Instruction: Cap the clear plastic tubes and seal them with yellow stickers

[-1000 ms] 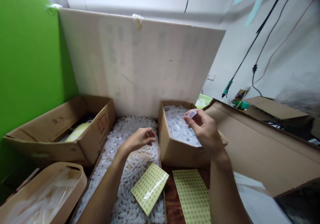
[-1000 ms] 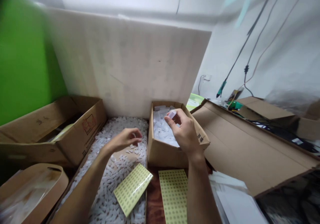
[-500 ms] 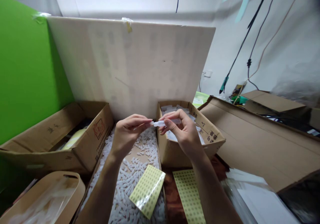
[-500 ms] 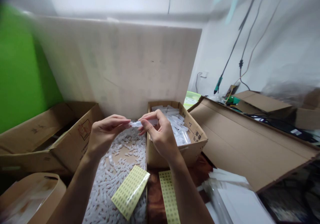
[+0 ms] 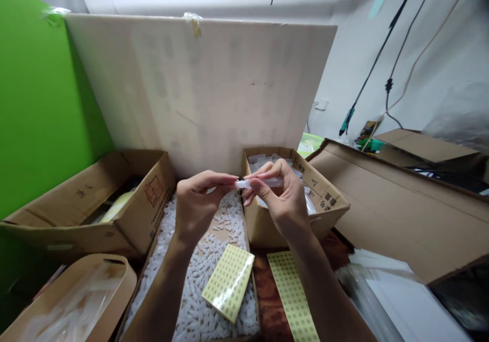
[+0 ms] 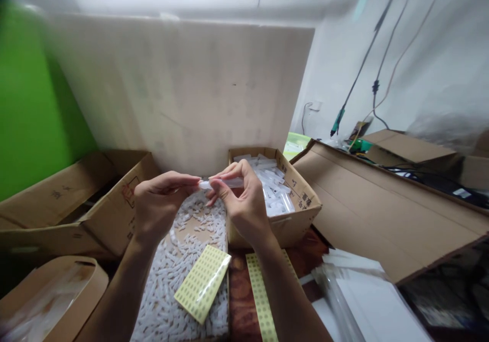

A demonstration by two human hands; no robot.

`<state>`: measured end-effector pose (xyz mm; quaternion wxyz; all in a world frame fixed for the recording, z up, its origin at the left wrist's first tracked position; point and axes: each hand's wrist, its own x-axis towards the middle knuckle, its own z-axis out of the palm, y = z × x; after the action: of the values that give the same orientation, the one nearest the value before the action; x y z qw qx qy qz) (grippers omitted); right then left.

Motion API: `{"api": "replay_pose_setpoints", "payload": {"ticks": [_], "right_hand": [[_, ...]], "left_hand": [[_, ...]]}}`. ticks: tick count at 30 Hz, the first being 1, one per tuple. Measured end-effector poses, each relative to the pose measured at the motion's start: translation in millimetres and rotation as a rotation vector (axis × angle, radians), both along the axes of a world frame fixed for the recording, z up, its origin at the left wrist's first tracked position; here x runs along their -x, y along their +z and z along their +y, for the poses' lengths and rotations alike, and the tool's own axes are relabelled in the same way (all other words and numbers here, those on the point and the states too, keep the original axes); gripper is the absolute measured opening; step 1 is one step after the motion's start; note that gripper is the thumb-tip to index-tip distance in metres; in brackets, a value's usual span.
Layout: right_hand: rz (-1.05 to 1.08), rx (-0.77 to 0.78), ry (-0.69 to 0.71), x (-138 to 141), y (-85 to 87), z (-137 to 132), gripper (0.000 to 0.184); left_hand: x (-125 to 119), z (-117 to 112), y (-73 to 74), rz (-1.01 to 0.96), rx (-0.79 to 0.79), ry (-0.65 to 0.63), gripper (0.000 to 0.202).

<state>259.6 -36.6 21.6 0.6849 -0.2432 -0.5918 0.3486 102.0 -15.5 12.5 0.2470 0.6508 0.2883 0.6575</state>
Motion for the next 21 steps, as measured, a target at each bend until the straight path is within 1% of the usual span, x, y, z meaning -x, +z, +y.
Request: {"api": "replay_pose_setpoints", "payload": {"ticks": [4, 5, 7, 8, 9, 10, 11, 12, 13, 14, 16, 18, 21], "right_hand": [[0.013, -0.031, -0.008, 0.1, -0.4, -0.5, 0.025], [0.008, -0.027, -0.011, -0.5, -1.2, 0.1, 0.025], [-0.055, 0.014, -0.018, -2.1, -4.0, 2.8, 0.023], [-0.118, 0.043, -0.030, -2.8, -6.0, 4.8, 0.022], [-0.195, 0.067, -0.053, -3.5, -8.1, 7.0, 0.020], [-0.273, 0.081, -0.086, -4.1, -10.3, 9.3, 0.018], [-0.339, 0.083, -0.124, -4.5, -12.2, 11.3, 0.017], [-0.387, 0.076, -0.159, -4.9, -13.6, 12.8, 0.016], [-0.415, 0.066, -0.189, -5.3, -14.2, 13.6, 0.015], [-0.431, 0.059, -0.209, -5.9, -14.1, 13.8, 0.014], [-0.453, 0.050, -0.228, -7.7, -11.9, 12.6, 0.014], [-0.480, 0.038, -0.247, -10.5, -8.5, 10.3, 0.014], [-0.539, 0.012, -0.265, -14.7, -4.4, 7.6, 0.014]], "left_hand": [[-2.1, -1.1, 1.1, 0.011, -0.020, 0.001, 0.015], [0.0, 0.4, 1.4, 0.019, -0.014, -0.016, 0.012], [7.6, 6.9, 0.7, 0.070, 0.037, -0.096, 0.006], [12.7, 11.9, -0.8, 0.133, 0.088, -0.146, 0.005], [18.3, 18.0, -3.6, 0.248, 0.158, -0.180, 0.008], [24.1, 24.8, -7.8, 0.403, 0.242, -0.189, 0.011], [29.7, 31.9, -13.7, 0.586, 0.330, -0.169, 0.014], [35.0, 39.2, -21.3, 0.794, 0.417, -0.104, 0.014], [39.7, 46.0, -30.3, 0.926, 0.479, -0.036, 0.012], [44.0, 52.4, -40.4, 1.006, 0.525, 0.026, 0.012], [50.6, 63.0, -61.5, 1.109, 0.606, 0.164, 0.011], [54.5, 70.9, -80.3, 1.186, 0.671, 0.253, 0.008], [55.0, 78.8, -100.1, 1.252, 0.719, 0.271, 0.020]]}}
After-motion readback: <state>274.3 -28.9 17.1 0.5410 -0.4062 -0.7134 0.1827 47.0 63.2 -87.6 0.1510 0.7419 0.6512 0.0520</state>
